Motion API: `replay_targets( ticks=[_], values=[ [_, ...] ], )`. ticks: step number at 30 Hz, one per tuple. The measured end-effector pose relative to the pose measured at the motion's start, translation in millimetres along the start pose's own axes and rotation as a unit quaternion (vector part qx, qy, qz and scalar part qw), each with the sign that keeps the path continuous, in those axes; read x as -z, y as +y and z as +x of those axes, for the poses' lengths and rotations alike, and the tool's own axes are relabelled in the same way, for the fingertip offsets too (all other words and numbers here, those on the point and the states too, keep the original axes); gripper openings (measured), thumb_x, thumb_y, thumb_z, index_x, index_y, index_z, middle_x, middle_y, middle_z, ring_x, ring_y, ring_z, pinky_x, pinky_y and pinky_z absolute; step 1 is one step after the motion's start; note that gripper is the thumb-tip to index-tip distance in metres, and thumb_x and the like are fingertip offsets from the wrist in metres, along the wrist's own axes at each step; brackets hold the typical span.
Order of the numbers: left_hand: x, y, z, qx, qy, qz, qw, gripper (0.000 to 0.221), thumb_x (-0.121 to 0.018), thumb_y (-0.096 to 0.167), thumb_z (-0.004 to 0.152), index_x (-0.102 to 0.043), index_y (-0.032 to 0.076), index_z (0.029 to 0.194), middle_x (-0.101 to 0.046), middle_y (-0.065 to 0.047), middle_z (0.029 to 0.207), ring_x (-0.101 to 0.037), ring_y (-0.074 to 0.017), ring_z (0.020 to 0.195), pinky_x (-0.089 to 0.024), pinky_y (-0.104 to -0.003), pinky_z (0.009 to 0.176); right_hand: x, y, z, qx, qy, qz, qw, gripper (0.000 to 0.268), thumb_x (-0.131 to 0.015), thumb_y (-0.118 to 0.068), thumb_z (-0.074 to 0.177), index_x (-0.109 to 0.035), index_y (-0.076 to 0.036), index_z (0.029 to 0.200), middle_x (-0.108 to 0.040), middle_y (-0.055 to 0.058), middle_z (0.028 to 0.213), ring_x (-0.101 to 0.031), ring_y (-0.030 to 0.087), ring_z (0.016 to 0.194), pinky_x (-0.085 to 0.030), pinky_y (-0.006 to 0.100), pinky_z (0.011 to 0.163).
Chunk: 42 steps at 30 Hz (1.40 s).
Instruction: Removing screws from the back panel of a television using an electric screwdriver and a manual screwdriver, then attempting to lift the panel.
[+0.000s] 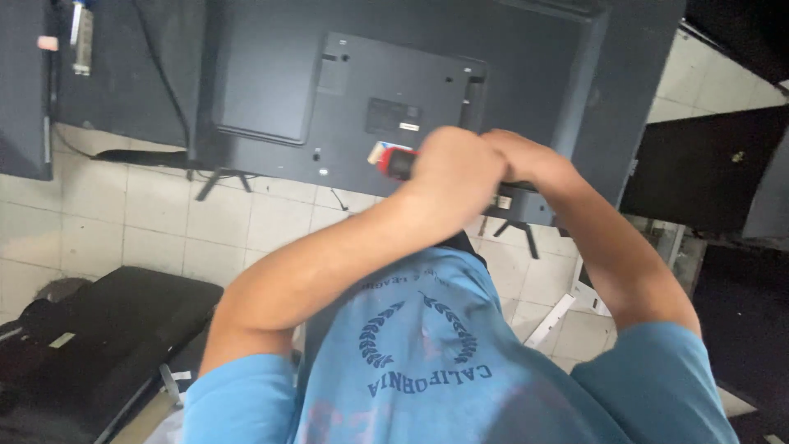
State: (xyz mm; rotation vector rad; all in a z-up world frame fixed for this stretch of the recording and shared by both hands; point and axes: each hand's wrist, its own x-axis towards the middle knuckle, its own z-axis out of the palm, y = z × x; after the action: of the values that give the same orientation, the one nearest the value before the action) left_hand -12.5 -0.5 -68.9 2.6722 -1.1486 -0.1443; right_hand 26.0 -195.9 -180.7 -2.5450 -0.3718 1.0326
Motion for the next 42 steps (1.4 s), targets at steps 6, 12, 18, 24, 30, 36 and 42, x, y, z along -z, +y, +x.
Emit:
replay_targets(
  ticks=[6,12,18,24,30,36,42],
  values=[
    [107,-11,-35,0.12,-0.119,-0.014,0.986,0.029,-0.075,0.044,0.087,-0.085,0.017,0.086,-0.078,-0.008,0.069,-0.08,-0.0319,0.068,-0.058,-0.045,0.058,25,-22,-1,0.148,-0.036,-0.035,0.988,0.013,-0.079,-0.04,0.092,-0.085,-0.042,0.104,-0.083,-0.011,0.088,-0.081,0.025,0.094,-0.06,0.044,0.085],
    [163,17,-52,0.232,-0.162,-0.05,0.958,0.045,-0.08,0.048,0.089,-0.087,0.011,0.113,-0.083,-0.015,0.083,-0.083,-0.0357,0.074,-0.061,-0.04,0.063,43,-21,-24,0.155,-0.027,0.144,0.977,0.036,-0.089,-0.03,0.093,-0.082,-0.028,0.128,-0.065,-0.001,0.073,-0.072,0.023,0.08,-0.057,0.04,0.081],
    [165,25,-59,0.289,-0.188,-0.049,0.937,0.049,-0.077,0.059,0.092,-0.085,0.019,0.119,-0.082,-0.009,0.082,-0.083,-0.033,0.075,-0.062,-0.043,0.072,25,-20,-21,0.266,0.014,-0.071,0.961,0.024,-0.072,-0.024,0.104,-0.086,-0.041,0.113,-0.082,-0.003,0.097,-0.079,0.028,0.098,-0.061,0.047,0.096],
    [142,27,-87,0.329,-0.158,-0.102,0.925,0.055,-0.078,0.059,0.092,-0.084,0.018,0.127,-0.085,-0.014,0.091,-0.082,-0.0428,0.084,-0.061,-0.05,0.075,16,-38,-22,0.379,0.115,-0.262,0.88,0.01,-0.083,-0.015,0.092,-0.079,-0.019,0.083,-0.072,-0.008,0.071,-0.073,0.016,0.07,-0.061,0.038,0.083],
    [137,36,-136,0.406,-0.145,-0.136,0.892,0.056,-0.083,0.057,0.087,-0.085,0.023,0.131,-0.088,-0.011,0.099,-0.085,-0.0375,0.087,-0.062,-0.042,0.073,7,-38,3,0.543,0.2,-0.39,0.716,0.042,-0.077,-0.01,0.095,-0.054,-0.026,0.062,-0.053,-0.015,0.056,-0.06,0.01,0.053,-0.054,0.031,0.06],
    [122,52,-191,0.489,-0.103,-0.177,0.848,0.021,-0.067,0.056,0.086,-0.075,0.036,0.088,-0.05,0.003,0.058,-0.044,-0.0205,0.061,-0.043,-0.033,0.062,-5,-18,23,0.528,0.088,-0.402,0.743,0.027,-0.078,0.002,0.075,-0.057,-0.014,0.08,-0.061,-0.001,0.055,-0.062,0.027,0.048,-0.042,0.04,0.041],
    [104,55,-214,0.496,-0.06,-0.199,0.843,0.042,-0.074,0.053,0.084,-0.086,0.034,0.119,-0.067,0.003,0.061,-0.057,-0.0226,0.06,-0.052,-0.035,0.066,-5,-22,17,0.514,0.09,-0.466,0.714,0.033,-0.079,0.005,0.073,-0.055,-0.017,0.082,-0.057,-0.005,0.052,-0.058,0.021,0.047,-0.038,0.035,0.043]
  ],
)
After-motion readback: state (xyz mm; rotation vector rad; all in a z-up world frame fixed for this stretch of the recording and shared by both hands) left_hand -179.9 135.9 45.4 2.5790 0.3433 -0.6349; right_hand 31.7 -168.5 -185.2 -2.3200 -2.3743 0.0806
